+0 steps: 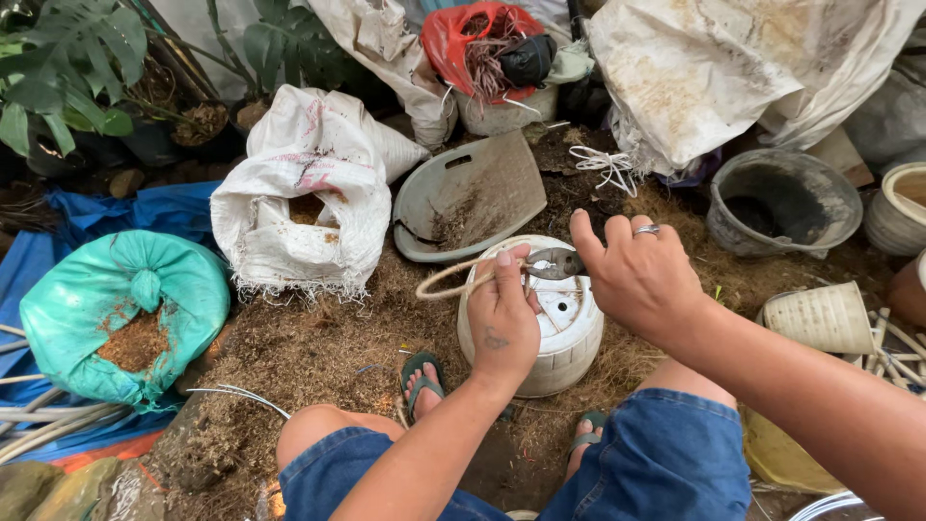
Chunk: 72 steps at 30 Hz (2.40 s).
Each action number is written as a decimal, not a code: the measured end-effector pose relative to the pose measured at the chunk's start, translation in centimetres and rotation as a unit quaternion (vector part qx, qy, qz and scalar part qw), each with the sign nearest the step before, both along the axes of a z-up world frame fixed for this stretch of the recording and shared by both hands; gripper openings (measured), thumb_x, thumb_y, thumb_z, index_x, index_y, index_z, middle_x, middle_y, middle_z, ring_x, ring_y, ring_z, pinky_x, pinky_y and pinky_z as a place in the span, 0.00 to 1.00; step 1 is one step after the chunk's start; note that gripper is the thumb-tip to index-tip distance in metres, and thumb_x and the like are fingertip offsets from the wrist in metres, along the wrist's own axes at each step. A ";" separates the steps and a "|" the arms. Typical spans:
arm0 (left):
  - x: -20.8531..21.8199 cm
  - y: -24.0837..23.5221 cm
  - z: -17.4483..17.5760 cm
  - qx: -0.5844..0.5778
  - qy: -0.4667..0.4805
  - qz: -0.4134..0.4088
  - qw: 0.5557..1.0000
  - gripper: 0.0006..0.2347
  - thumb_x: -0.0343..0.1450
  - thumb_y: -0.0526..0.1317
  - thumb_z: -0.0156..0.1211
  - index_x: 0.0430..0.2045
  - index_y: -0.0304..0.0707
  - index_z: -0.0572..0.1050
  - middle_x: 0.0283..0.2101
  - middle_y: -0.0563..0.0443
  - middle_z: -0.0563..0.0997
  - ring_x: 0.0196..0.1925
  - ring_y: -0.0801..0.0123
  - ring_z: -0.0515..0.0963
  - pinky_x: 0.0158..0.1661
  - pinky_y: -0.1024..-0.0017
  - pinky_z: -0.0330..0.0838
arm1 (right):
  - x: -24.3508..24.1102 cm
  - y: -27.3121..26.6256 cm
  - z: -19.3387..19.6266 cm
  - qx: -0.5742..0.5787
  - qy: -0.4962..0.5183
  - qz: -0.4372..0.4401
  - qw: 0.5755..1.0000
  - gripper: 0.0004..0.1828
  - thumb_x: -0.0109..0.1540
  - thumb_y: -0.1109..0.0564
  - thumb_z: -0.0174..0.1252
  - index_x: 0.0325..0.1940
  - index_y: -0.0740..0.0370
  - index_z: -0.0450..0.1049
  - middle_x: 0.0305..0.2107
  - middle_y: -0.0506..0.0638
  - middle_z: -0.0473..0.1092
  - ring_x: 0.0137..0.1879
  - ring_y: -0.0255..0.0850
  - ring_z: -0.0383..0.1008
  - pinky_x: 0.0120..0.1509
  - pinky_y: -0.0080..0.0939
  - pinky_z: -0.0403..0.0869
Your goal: The person sits on the ground and ties a rope around a white bucket with holes, using pliers to cut and secure the rope. The person adjusts the rope and uses the pliers to tighten and trim it.
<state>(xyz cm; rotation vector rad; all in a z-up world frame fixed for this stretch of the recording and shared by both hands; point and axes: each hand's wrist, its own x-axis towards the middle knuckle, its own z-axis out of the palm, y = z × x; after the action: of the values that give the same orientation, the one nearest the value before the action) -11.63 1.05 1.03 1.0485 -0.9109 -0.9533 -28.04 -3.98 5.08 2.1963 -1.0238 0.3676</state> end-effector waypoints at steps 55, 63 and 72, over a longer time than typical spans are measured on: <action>13.4 0.9 -2.4 -0.101 0.020 -0.190 0.976 0.11 0.81 0.37 0.43 0.49 0.30 0.75 0.45 0.48 0.79 0.24 0.82 0.63 0.27 0.81 0.60 | 3.6 6.2 -5.2 0.781 -0.431 0.094 0.441 0.51 0.51 0.70 0.50 0.81 0.53 0.54 0.62 0.50 0.71 0.40 0.41 0.70 0.42 0.40 0.73; 13.3 5.8 -4.2 -0.165 -0.059 -0.142 0.974 0.18 0.83 0.45 0.35 0.50 0.32 0.75 0.58 0.43 0.78 0.26 0.83 0.64 0.27 0.81 0.62 | 8.2 10.1 -5.1 0.826 -0.418 0.106 0.364 0.46 0.51 0.71 0.45 0.76 0.58 0.59 0.51 0.53 0.71 0.54 0.39 0.74 0.49 0.42 0.82; 13.8 7.9 -5.7 -0.178 -0.170 -0.100 0.964 0.19 0.84 0.46 0.38 0.55 0.30 0.76 0.57 0.42 0.80 0.28 0.81 0.69 0.31 0.80 0.66 | 8.0 11.6 -5.6 0.824 -0.336 0.024 0.456 0.23 0.52 0.69 0.47 0.51 0.59 0.71 0.33 0.48 0.72 0.39 0.37 0.70 0.43 0.37 0.72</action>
<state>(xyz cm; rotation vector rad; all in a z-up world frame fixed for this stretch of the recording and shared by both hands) 2.17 8.95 -4.66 0.8329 -1.4377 -0.7436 -20.02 7.64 -0.49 3.9245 -2.4401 0.1987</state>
